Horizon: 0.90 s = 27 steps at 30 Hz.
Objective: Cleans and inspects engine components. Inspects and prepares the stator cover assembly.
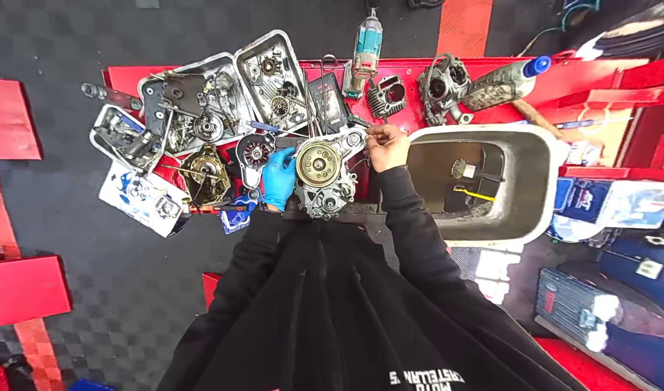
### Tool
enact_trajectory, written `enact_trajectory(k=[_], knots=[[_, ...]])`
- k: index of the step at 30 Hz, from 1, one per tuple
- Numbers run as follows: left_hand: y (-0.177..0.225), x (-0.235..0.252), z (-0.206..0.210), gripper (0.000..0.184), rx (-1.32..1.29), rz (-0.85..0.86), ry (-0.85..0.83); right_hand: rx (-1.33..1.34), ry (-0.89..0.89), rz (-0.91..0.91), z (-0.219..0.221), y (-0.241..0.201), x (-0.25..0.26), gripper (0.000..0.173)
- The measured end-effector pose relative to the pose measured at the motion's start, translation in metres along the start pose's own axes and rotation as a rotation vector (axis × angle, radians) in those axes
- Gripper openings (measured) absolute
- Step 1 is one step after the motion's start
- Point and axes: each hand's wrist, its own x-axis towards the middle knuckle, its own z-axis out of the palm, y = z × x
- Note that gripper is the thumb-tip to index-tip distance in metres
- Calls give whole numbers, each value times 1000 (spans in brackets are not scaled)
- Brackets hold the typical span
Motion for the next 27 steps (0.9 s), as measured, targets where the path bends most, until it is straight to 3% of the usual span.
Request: enact_trajectory(k=[5,18,27], knots=[[6,4,-4,19,-90,-34,-13,90,10,60,-1,-6,-5,19],[-2,2,2,20,62,64,68,54,-21,26,2,2,0,18],[-6,3,4,19,-14,46,52,46,-15,-20,3,7,1,20]])
